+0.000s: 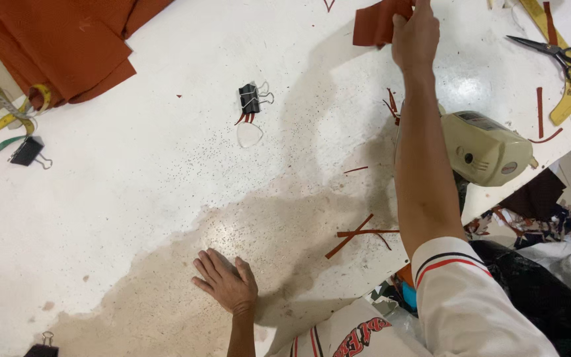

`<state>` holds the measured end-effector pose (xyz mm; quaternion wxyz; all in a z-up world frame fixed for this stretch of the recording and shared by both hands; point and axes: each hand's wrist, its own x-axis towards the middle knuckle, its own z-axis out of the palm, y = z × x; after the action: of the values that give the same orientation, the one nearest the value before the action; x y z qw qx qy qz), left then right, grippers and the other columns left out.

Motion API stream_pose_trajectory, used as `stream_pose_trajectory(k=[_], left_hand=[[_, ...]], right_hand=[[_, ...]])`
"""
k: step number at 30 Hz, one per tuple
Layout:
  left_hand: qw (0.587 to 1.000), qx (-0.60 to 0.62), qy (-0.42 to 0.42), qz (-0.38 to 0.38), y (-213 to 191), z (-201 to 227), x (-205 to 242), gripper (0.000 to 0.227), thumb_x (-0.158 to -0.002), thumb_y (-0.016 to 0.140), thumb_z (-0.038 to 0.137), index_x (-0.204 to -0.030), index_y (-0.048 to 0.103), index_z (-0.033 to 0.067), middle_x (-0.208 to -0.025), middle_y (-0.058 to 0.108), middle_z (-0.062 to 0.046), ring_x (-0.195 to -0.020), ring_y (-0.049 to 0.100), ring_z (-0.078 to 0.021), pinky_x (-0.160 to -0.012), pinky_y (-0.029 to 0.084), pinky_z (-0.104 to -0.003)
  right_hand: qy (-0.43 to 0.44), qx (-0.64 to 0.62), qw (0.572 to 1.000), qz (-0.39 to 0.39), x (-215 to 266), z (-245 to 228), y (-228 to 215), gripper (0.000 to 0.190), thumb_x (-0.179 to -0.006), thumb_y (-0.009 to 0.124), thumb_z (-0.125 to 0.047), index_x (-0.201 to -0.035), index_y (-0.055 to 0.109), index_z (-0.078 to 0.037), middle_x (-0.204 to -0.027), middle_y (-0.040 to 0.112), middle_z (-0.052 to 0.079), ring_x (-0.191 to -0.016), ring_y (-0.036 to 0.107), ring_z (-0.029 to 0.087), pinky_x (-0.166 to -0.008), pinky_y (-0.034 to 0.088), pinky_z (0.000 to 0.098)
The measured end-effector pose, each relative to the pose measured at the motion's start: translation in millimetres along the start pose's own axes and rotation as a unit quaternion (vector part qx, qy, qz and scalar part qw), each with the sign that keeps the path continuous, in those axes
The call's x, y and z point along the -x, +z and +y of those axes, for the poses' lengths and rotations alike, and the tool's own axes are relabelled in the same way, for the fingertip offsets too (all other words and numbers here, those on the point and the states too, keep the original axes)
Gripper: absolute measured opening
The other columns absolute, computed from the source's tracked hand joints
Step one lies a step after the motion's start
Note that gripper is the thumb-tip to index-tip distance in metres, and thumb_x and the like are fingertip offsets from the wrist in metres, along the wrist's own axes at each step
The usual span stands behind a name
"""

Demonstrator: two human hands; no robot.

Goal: The person uses an electric fabric cutter to follow chalk lines on fabric pieces, cutting out shapes and strips. They move the cut pieces aside and use tailor's chalk to mark new lines before continuing to cut.

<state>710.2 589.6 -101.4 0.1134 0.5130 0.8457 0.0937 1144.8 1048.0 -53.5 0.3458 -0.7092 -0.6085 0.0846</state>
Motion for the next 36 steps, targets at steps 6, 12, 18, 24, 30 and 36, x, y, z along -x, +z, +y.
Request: stream_pose_trajectory(k=[6,12,18,24,30,36], left_hand=[[1.0,0.022,-0.015,-0.017,-4,-2,0,0.082,-0.102,0.025,0.058,-0.161,0.024,0.001,-0.17,0.017,-0.017,-0.16,0.003,-0.0312,-0.126,-0.006,-0.056],[0.997,0.069,-0.028,-0.01,-25,8,-2,0.092,-0.097,0.031,0.071,-0.159,0.026,0.0025,-0.168,0.019,-0.019,-0.157,0.003,-0.033,-0.123,-0.008,-0.055],[0.491,0.788,-0.158,-0.336,-51,52,-37,0.089,-0.099,0.033,0.074,-0.149,0.042,0.0005,-0.148,0.058,-0.029,-0.137,0.057,-0.0388,-0.119,0.039,-0.046],[0.544,0.753,-0.159,-0.334,-96,42,-21,0.045,-0.1,0.062,0.023,-0.135,0.058,-0.0038,-0.13,0.069,-0.018,-0.115,0.072,-0.0279,-0.09,0.065,-0.038],[0.589,0.707,-0.105,-0.378,-131,53,18,0.036,-0.099,0.058,0.015,-0.133,0.055,0.0076,-0.124,0.071,-0.015,-0.109,0.072,-0.0292,-0.085,0.065,-0.042],[0.705,0.6,0.081,-0.368,-132,114,45,0.046,-0.101,0.063,0.013,-0.145,0.052,0.0048,-0.13,0.069,-0.01,-0.118,0.066,-0.0179,-0.097,0.056,-0.032]], right_hand=[[-0.001,-0.228,0.961,-0.156,17,-101,-70,0.026,-0.107,0.065,-0.008,-0.13,0.062,0.003,-0.113,0.074,0.019,-0.089,0.077,0.024,-0.068,0.065,0.03],[-0.145,-0.075,0.962,-0.221,115,-194,-92,0.03,-0.108,0.06,-0.016,-0.136,0.063,-0.005,-0.114,0.075,0.018,-0.084,0.075,0.023,-0.071,0.064,0.0317],[-0.378,0.05,0.897,-0.221,330,-253,-87,0.03,-0.102,0.065,-0.005,-0.13,0.072,-0.011,-0.11,0.077,0.013,-0.091,0.076,0.023,-0.076,0.061,0.0366],[-0.355,-0.026,0.879,-0.317,462,-254,-127,0.051,-0.083,0.077,-0.022,-0.13,0.065,-0.007,-0.135,0.063,0.013,-0.122,0.058,0.032,-0.107,0.043,0.0523],[0.091,-0.248,0.904,-0.335,449,-226,-164,0.043,-0.101,0.064,-0.019,-0.141,0.057,-0.004,-0.142,0.059,0.013,-0.131,0.057,0.024,-0.111,0.045,0.0391],[0.187,-0.448,0.802,-0.348,397,-212,-174,0.032,-0.102,0.066,-0.014,-0.13,0.067,0.001,-0.118,0.074,0.008,-0.108,0.066,0.015,-0.096,0.053,0.0323]])
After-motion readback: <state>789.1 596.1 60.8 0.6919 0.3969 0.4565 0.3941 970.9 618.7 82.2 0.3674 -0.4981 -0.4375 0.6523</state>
